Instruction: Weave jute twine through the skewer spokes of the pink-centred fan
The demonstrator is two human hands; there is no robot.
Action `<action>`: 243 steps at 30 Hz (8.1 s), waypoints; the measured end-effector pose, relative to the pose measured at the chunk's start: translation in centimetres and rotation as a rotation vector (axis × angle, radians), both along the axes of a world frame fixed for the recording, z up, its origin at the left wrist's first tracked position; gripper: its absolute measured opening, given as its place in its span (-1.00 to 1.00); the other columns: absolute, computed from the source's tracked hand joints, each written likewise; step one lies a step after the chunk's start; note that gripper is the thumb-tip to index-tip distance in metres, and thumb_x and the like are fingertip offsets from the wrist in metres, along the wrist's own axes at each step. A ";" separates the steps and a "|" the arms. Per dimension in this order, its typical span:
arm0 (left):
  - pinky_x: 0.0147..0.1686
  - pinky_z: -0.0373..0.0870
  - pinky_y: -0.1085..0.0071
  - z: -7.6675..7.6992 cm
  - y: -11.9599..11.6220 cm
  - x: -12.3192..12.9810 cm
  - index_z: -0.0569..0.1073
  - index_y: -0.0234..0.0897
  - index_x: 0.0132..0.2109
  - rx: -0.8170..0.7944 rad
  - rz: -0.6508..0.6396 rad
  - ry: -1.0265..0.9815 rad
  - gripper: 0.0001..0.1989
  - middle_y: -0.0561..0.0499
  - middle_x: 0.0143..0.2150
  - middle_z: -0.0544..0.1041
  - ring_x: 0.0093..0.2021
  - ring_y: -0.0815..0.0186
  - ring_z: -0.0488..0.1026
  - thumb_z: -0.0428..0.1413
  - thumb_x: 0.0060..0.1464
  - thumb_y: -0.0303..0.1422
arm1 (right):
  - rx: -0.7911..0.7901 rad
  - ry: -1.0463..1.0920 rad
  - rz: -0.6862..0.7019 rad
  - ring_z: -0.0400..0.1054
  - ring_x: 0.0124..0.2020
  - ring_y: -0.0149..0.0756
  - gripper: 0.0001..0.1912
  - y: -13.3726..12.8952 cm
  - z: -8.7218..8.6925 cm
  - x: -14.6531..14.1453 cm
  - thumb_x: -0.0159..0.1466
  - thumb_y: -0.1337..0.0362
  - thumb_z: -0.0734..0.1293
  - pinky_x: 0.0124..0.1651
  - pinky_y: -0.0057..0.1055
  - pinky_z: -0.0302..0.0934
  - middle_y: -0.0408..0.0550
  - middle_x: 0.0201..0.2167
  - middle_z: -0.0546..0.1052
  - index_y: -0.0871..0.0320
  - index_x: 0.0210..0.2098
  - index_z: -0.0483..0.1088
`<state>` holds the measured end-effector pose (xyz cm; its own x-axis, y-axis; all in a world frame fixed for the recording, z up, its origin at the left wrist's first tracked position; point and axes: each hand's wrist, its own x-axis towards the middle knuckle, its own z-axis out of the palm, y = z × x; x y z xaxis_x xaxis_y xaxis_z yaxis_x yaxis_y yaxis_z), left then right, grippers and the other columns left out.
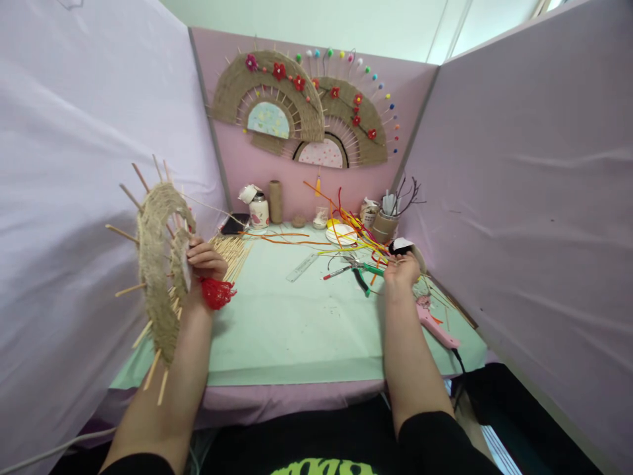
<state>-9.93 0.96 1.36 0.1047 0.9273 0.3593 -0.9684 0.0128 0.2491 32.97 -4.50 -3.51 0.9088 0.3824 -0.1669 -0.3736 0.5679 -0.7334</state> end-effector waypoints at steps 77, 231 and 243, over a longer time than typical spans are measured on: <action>-0.70 0.29 0.57 -6.4 -3.0 7.5 0.50 -0.41 -0.52 0.139 -0.984 1.326 -0.76 -0.07 -0.60 0.54 -0.67 0.37 0.42 0.29 -0.30 -0.28 | -0.117 -1.343 0.378 0.34 -0.28 -0.27 -0.87 -1.2 1.0 -10.3 0.16 0.22 0.29 -0.18 -0.32 0.21 -0.07 -0.35 0.49 0.10 -0.35 0.46; -0.57 0.29 0.49 -3.5 -3.9 8.1 0.44 -0.39 -0.42 0.042 -0.615 1.387 -0.70 -0.05 -0.53 0.52 -0.57 0.35 0.43 0.30 -0.29 -0.27 | -0.217 -1.064 0.643 0.18 -0.50 -0.41 -0.70 -1.7 1.7 -8.1 0.07 0.03 0.35 -0.42 -0.44 0.09 -0.16 -0.56 0.37 0.17 -0.46 0.41; -0.60 0.24 0.51 -3.3 -4.0 8.2 0.42 -0.38 -0.48 0.044 -0.592 1.396 -0.69 -0.04 -0.57 0.50 -0.60 0.37 0.40 0.30 -0.30 -0.24 | -0.144 -1.089 0.652 0.17 -0.49 -0.38 -0.69 -2.1 2.1 -8.3 0.11 0.00 0.32 -0.41 -0.41 0.11 -0.15 -0.58 0.34 0.13 -0.46 0.45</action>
